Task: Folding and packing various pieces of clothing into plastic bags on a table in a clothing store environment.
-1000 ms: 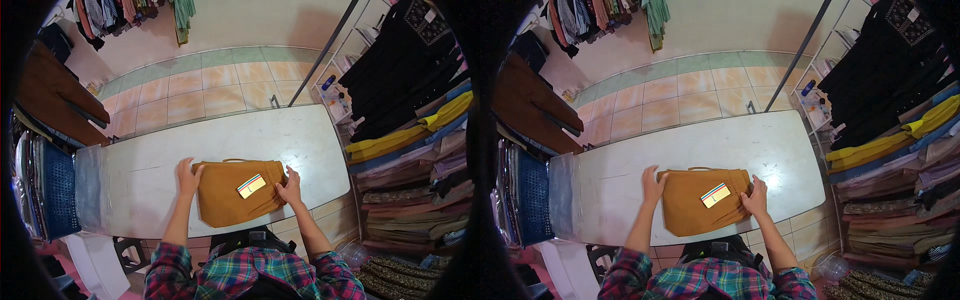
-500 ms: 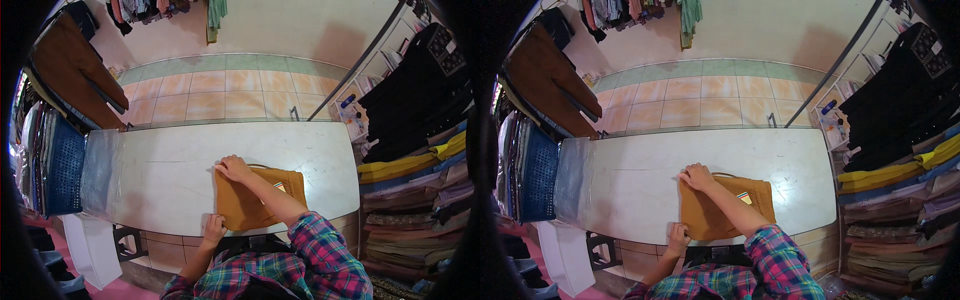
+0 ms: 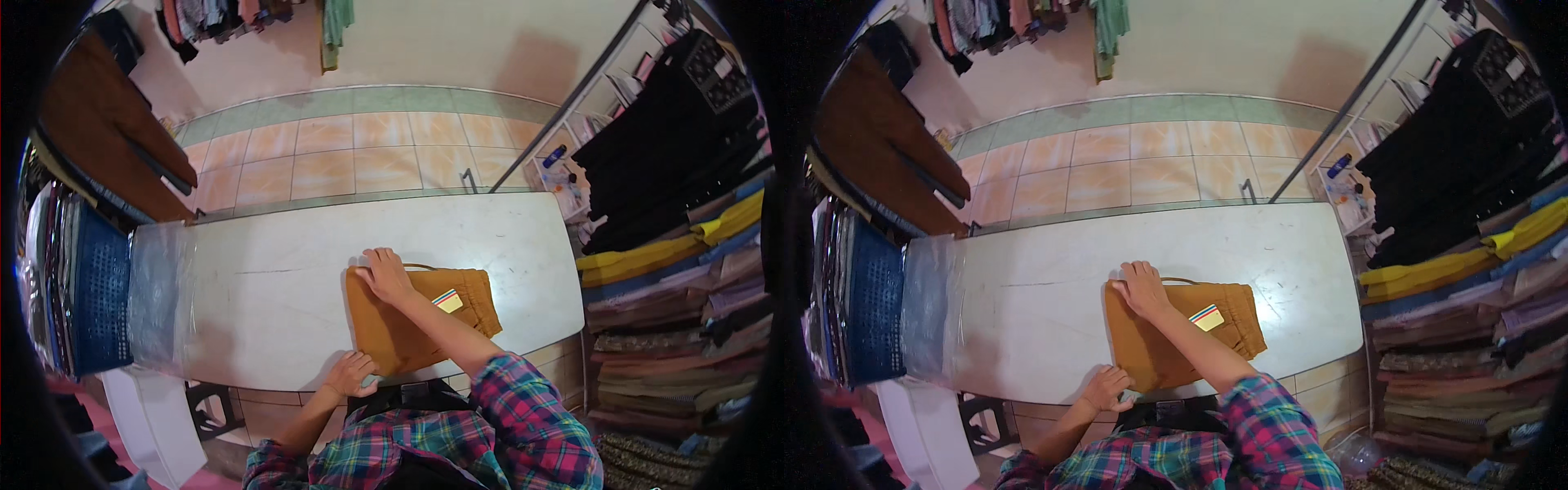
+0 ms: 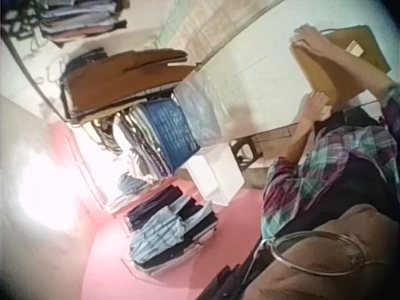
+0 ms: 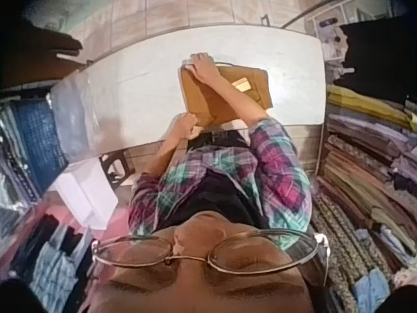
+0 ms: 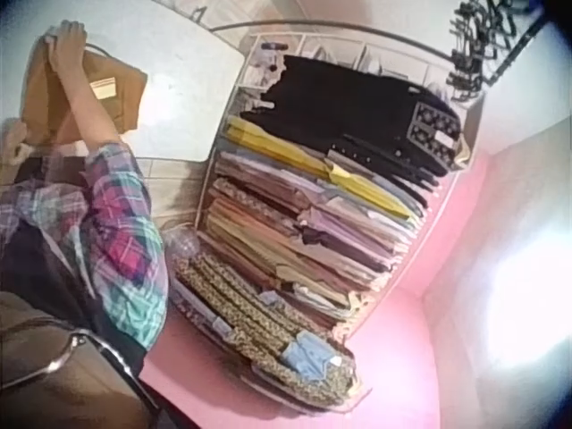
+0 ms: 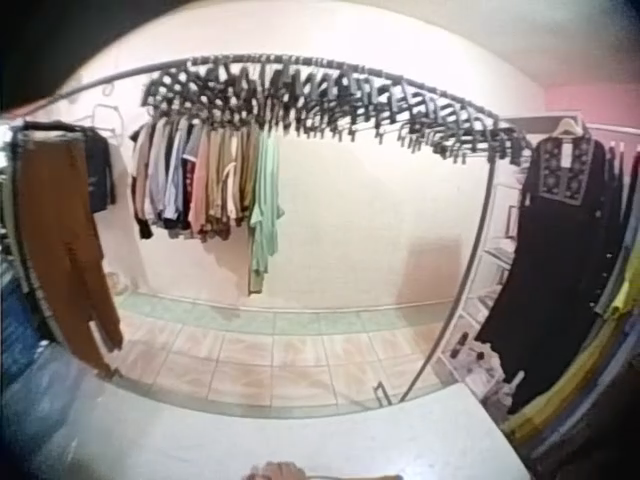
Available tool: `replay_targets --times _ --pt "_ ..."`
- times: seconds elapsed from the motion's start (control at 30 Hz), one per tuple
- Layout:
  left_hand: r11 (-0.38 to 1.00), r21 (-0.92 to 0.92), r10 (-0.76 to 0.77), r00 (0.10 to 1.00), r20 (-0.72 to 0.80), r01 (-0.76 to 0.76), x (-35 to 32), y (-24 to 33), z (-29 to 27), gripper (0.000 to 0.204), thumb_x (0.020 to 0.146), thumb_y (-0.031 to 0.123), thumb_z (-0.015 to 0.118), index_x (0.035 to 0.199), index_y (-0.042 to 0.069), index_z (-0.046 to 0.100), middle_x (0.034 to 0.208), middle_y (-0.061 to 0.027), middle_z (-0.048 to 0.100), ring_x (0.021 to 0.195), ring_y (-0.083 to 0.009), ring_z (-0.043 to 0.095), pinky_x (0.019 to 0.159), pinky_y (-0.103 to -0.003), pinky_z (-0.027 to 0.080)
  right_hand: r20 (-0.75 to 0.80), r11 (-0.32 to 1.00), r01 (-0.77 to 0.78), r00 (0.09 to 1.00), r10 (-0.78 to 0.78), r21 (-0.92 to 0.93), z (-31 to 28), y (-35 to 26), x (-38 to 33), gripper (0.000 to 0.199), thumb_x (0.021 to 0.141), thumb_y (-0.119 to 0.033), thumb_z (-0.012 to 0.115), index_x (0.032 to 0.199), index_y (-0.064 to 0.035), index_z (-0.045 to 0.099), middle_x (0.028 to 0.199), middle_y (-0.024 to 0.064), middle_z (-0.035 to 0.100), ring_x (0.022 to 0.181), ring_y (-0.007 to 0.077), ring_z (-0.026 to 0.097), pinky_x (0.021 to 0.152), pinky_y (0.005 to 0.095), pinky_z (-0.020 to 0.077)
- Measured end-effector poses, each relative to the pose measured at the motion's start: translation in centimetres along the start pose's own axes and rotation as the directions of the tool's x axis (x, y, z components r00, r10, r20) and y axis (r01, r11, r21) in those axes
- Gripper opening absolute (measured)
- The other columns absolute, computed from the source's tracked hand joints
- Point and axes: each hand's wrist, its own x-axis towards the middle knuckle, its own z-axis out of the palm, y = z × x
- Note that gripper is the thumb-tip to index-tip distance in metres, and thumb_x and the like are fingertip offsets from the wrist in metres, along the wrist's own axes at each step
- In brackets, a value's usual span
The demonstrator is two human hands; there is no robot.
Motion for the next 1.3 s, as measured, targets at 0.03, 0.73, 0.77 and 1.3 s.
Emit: replay_targets --times 0.03,0.73,0.77,1.3 --pt "0.999 -0.027 -0.019 0.999 -0.051 0.018 0.4 -0.4 -0.4 0.016 0.066 0.012 0.057 0.081 0.009 0.054 0.080 -0.0067 0.053 0.077 -0.0240 0.053 0.068 -0.036 0.044 -0.089 0.997 0.070 0.994 -0.066 0.043 -1.0 0.1 -1.8 0.042 0.079 -0.028 0.057 0.108 0.0005 0.046 0.107 0.0186 0.050 0.105 0.0339 0.044 0.087 0.0430 0.0361" --pt "0.968 0.090 -0.248 0.954 0.167 0.236 0.8 -0.8 1.3 0.071 0.080 0.046 0.049 0.136 0.010 0.024 0.143 -0.0128 0.015 0.131 -0.0319 0.016 0.099 -0.060 0.008 -0.267 0.849 -0.397 0.910 0.316 -0.347 -4.5 7.1 -18.9 0.071 0.082 -0.044 0.048 0.134 -0.0015 0.024 0.138 0.0213 0.021 0.129 0.0339 0.018 0.102 0.0520 0.0138" --pt "0.968 0.137 -0.236 0.951 0.200 0.211 -0.2 0.2 1.3 0.069 0.080 0.044 0.049 0.135 0.010 0.026 0.141 -0.0135 0.019 0.130 -0.0322 0.018 0.100 -0.059 0.009 -0.273 0.852 -0.397 0.909 0.314 -0.340 -4.9 7.8 -18.6 0.071 0.082 -0.044 0.048 0.134 -0.0015 0.024 0.138 0.0213 0.021 0.129 0.0339 0.018 0.102 0.0520 0.0138" --pt "0.841 -0.105 -0.532 0.778 -0.335 0.531 9.2 -1.6 6.0 0.028 0.075 0.019 0.062 0.095 0.003 0.050 0.095 -0.0150 0.050 0.093 -0.0328 0.044 0.082 -0.041 0.034 -0.253 0.639 -0.470 0.648 0.718 0.609 -3.1 13.3 -19.1 0.063 0.063 -0.008 0.071 0.116 0.0001 0.039 0.109 0.0204 0.045 0.102 0.0357 0.046 0.087 0.0376 0.0386"
